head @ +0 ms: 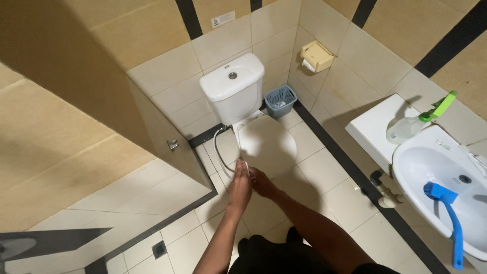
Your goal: The person washes their hands using a bidet sprayer next to the toilet. They then move to the sink, apply liquid soap from a dispenser, and rub their hands together. Finally, they use a cloth to wipe the wall tiles above the sink and the sink's countertop.
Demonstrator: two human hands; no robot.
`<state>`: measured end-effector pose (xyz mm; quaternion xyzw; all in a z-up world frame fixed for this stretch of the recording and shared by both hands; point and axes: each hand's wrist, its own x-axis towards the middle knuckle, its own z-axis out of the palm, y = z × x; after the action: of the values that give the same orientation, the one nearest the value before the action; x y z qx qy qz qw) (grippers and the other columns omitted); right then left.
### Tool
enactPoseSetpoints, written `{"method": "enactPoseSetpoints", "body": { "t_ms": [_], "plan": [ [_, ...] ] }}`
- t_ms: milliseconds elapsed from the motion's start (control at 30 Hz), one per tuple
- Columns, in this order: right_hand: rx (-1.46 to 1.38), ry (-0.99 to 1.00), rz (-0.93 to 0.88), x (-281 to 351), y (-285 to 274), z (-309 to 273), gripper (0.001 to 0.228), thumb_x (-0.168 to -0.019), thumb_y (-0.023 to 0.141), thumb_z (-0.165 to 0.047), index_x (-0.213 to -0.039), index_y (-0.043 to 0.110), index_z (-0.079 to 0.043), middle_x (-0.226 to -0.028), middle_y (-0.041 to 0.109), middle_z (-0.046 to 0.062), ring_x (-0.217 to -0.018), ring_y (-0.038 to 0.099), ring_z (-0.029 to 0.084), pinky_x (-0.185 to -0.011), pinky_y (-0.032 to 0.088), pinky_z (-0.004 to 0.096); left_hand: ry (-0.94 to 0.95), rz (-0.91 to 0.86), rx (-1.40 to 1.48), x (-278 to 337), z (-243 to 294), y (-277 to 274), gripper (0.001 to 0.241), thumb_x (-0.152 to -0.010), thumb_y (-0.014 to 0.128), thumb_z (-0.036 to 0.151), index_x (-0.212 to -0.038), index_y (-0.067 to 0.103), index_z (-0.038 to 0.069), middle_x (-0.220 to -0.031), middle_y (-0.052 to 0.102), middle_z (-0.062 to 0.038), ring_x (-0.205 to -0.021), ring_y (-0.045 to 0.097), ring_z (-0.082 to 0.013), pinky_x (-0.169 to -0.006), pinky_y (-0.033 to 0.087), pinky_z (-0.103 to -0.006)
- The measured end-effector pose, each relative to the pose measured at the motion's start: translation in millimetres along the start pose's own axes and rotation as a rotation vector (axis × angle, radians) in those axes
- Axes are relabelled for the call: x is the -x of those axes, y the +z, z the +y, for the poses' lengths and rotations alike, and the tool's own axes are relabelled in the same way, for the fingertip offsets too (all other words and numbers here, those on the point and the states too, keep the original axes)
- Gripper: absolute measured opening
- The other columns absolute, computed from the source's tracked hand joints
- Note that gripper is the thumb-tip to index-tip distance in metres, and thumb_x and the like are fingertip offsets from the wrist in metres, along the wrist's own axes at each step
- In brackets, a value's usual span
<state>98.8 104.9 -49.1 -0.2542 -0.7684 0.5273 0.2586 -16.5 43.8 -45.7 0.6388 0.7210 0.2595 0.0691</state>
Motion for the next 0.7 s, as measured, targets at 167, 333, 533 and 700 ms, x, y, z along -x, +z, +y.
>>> {"method": "enactPoseSetpoints", "body": {
  "t_ms": [167, 333, 533, 700],
  "plan": [
    [-0.135, 0.138, 0.068, 3.3, -3.5, 28.4, 0.035, -0.105, 0.055, -0.013, -0.140, 0.053, -0.005, -0.127, 0.067, 0.013, -0.107, 0.069, 0.020, -0.090, 0.060, 0.033, 0.026, -0.085, 0.001, -15.5, 28.3, -29.3, 0.071, -0.084, 0.059, -0.009, -0.149, 0.033, -0.010, -0.156, 0.033, -0.031, -0.136, 0.049, -0.0463, -0.103, 0.054, -0.0466],
    [-0.155, 0.257, 0.117, 10.4, -9.7, 12.2, 0.040, -0.101, 0.059, -0.006, -0.140, 0.056, -0.005, -0.125, 0.071, 0.016, -0.103, 0.071, 0.024, -0.088, 0.060, 0.036, -0.039, -0.183, 0.064, -17.5, 30.1, -20.7, 0.057, -0.097, 0.054, -0.008, -0.150, 0.032, -0.008, -0.160, 0.033, -0.030, -0.133, 0.053, -0.0452, -0.100, 0.056, -0.0482],
    [-0.091, 0.273, 0.119, 13.8, -10.5, 17.4, 0.042, -0.101, 0.057, -0.007, -0.142, 0.052, -0.003, -0.129, 0.068, 0.014, -0.107, 0.070, 0.023, -0.091, 0.060, 0.036, -0.046, -0.227, 0.118, -15.7, 35.5, -22.6, 0.056, -0.100, 0.050, -0.006, -0.152, 0.028, -0.006, -0.162, 0.030, -0.031, -0.126, 0.059, -0.0444, -0.098, 0.059, -0.0475],
    [-0.048, 0.232, 0.030, 4.5, -5.1, 18.2, 0.033, -0.105, 0.055, -0.014, -0.135, 0.058, -0.001, -0.124, 0.072, 0.015, -0.103, 0.072, 0.022, -0.089, 0.061, 0.035, -0.155, -0.211, 0.109, -13.3, 29.0, -27.1, 0.056, -0.098, 0.052, -0.008, -0.151, 0.033, -0.005, -0.162, 0.032, -0.028, -0.123, 0.063, -0.0429, -0.091, 0.062, -0.0441]
  ]
}}
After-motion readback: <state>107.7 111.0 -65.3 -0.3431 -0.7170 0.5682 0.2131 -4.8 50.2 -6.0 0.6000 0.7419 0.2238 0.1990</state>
